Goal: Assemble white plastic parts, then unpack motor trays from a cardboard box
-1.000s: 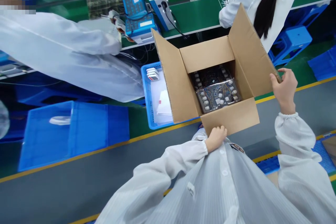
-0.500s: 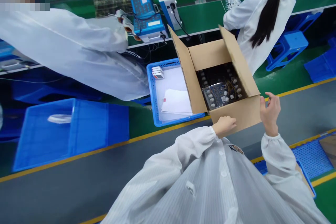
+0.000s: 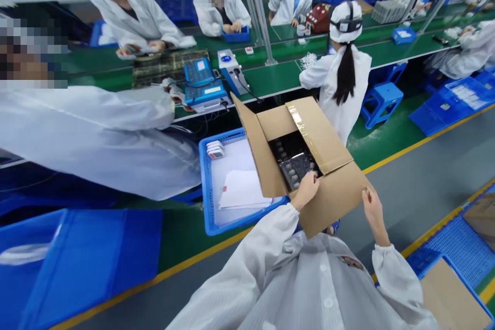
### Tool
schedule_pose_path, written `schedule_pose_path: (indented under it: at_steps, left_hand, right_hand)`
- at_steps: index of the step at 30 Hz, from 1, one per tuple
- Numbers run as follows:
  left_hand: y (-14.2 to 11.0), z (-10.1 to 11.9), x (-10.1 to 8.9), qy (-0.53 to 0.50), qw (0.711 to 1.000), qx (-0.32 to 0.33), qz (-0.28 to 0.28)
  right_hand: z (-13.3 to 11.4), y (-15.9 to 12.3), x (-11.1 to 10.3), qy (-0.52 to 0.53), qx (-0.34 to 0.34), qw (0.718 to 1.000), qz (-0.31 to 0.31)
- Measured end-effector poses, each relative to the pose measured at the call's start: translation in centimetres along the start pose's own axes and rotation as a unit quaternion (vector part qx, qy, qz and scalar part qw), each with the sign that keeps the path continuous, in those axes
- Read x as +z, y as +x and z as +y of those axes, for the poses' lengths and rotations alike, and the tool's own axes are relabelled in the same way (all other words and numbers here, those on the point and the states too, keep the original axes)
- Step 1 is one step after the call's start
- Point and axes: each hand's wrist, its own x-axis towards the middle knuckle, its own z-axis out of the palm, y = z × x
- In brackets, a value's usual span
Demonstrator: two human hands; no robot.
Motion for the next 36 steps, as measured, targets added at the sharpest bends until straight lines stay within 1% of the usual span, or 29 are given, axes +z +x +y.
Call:
schedule_pose_path:
  at_steps: [2,5,7,9,12,14,16,18,19,21,23,25,26,29,32,34,36]
  left_hand:
    - [2.3,0.4,0.1,-0.014,0.999,-0.018,0.048]
    - [5.6,1.3,0.8,-0.053,0.991,-0.054,0.115]
    - [7.0,2.1,1.4,-0.087,0.98,-0.079,0.163]
    - [7.5,2.9,2.2,-0.126,0.963,-0.09,0.218]
    - [7.1,4.3,3.5,-0.185,0.929,-0.071,0.311]
    - [7.0,5.7,4.4,-0.218,0.904,-0.05,0.365]
    - [7.6,7.5,5.1,-0.243,0.882,-0.028,0.403]
    - [8.8,9.5,5.8,-0.256,0.87,0.005,0.421]
    - [9.7,10.6,6.1,-0.258,0.868,0.027,0.424]
    - [11.5,12.3,6.9,-0.254,0.87,0.073,0.415]
    - [13.5,13.4,7.9,-0.206,0.885,0.134,0.395]
    - [15.6,13.7,9.0,-0.099,0.902,0.199,0.371]
    - [16.6,13.6,9.5,-0.031,0.904,0.23,0.36]
    - [19.5,13.0,11.0,0.129,0.889,0.289,0.33]
    - [21.7,12.7,12.0,0.227,0.883,0.308,0.272]
    - [22.5,12.8,12.4,0.274,0.885,0.297,0.231]
    - [23.0,12.9,12.8,0.308,0.886,0.277,0.21]
  right_hand:
    - [1.6,1.6,-1.1,0.017,0.008,1.0,-0.001]
    - [4.5,4.2,-3.8,0.034,0.018,0.999,0.001]
    - [7.0,5.9,-6.1,0.039,0.03,0.999,0.006]
    - [9.9,7.4,-8.7,0.041,0.047,0.998,0.012]
    - [14.5,9.0,-12.5,0.047,0.081,0.995,0.023]
    - [17.2,9.8,-14.8,0.053,0.109,0.992,0.031]
    - [19.1,10.4,-16.6,0.062,0.138,0.988,0.036]
    - [20.2,11.3,-17.5,0.075,0.159,0.984,0.035]
    - [20.4,12.0,-17.6,0.084,0.165,0.982,0.031]
    - [20.3,13.7,-17.2,0.104,0.167,0.98,0.018]
    - [19.5,16.2,-16.0,0.125,0.16,0.979,-0.005]
    - [18.2,19.2,-14.4,0.146,0.148,0.977,-0.042]
    - [17.5,20.8,-13.6,0.158,0.141,0.975,-0.064]
    - [15.4,25.9,-11.4,0.189,0.13,0.965,-0.127]
    - [13.8,31.0,-9.9,0.216,0.142,0.951,-0.169]
    - [13.0,34.4,-9.2,0.231,0.159,0.941,-0.188]
    - [12.4,37.6,-8.6,0.244,0.179,0.932,-0.2]
